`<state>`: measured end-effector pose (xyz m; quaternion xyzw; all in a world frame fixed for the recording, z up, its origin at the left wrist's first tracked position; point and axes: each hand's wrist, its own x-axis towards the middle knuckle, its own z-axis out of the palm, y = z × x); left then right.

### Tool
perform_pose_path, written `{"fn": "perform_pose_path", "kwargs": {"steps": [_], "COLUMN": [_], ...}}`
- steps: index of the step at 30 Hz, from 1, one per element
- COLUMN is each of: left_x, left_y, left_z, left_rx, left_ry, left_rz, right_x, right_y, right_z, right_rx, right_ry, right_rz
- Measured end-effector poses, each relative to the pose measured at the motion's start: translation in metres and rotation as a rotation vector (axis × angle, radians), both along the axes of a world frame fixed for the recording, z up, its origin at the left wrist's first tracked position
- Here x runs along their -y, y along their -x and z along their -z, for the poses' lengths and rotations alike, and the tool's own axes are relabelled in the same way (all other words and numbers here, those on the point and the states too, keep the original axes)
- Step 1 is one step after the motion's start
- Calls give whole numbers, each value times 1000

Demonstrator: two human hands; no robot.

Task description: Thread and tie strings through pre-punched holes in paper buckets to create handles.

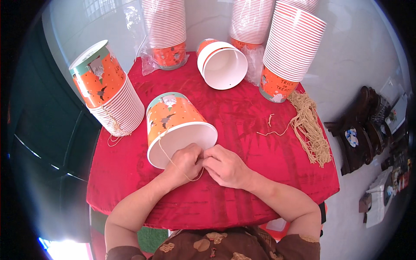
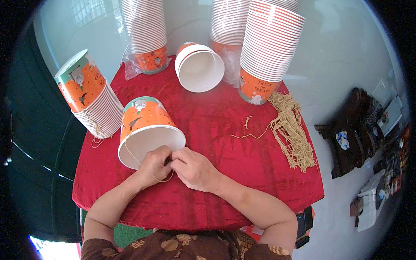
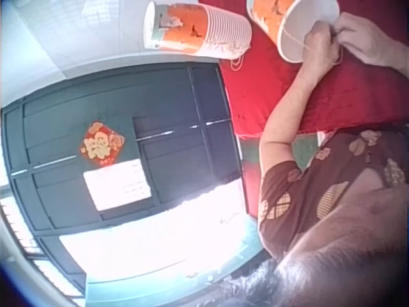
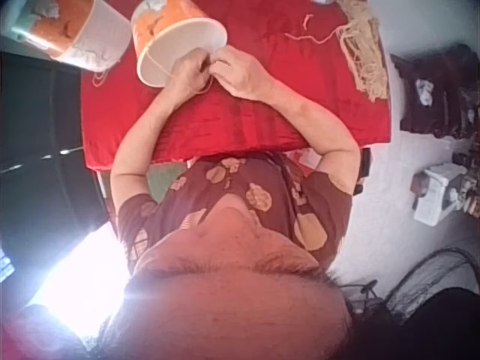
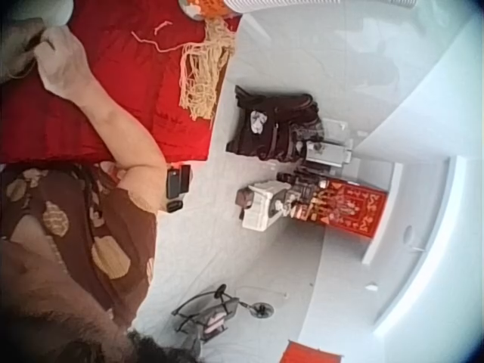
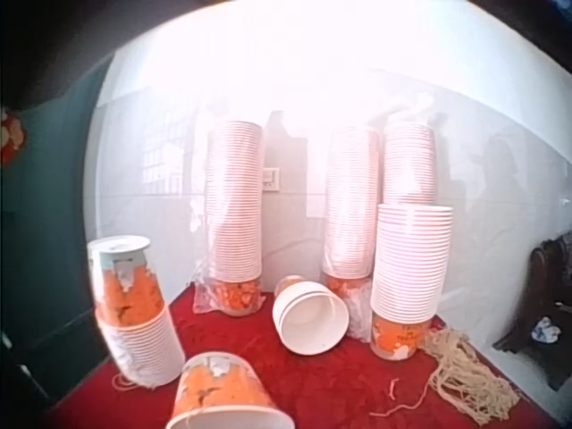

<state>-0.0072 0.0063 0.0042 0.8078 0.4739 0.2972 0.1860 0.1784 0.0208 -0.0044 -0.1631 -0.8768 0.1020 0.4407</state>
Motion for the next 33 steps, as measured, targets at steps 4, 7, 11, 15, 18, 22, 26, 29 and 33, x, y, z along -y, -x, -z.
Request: {"fn": "perform_pose_path", "kwargs": {"steps": [4, 7, 11, 15, 18, 22, 26, 29, 33], "left_x": [0, 2, 3, 2, 1, 2, 3, 6, 2], "left_y": [0, -2, -5, -6, -4, -5, -4, -4, 4], "left_z": [2, 3, 5, 9, 14, 11, 8, 0, 6], "left_rx": [84, 134, 178, 185, 157, 148, 135, 219, 317], "left_ry": [22, 79, 107, 45, -48, -38, -46, 128, 237], "left_rz": [-8, -63, -135, -133, -112, -97, -72, -99, -107], "right_x": [5, 3, 6, 9, 9, 9, 3, -1, 2], "right_y": [-6, -8, -2, 3, 3, 4, 2, -6, -9], "right_z": [0, 3, 5, 13, 13, 10, 14, 12, 4], "right_rx": [-44, 14, 32, 12, 2, -13, -100, -96, 107], "right_ry": [237, 237, 280, 434, 493, 512, 414, 348, 305], "right_rz": [170, 297, 291, 267, 244, 207, 268, 368, 398]}}
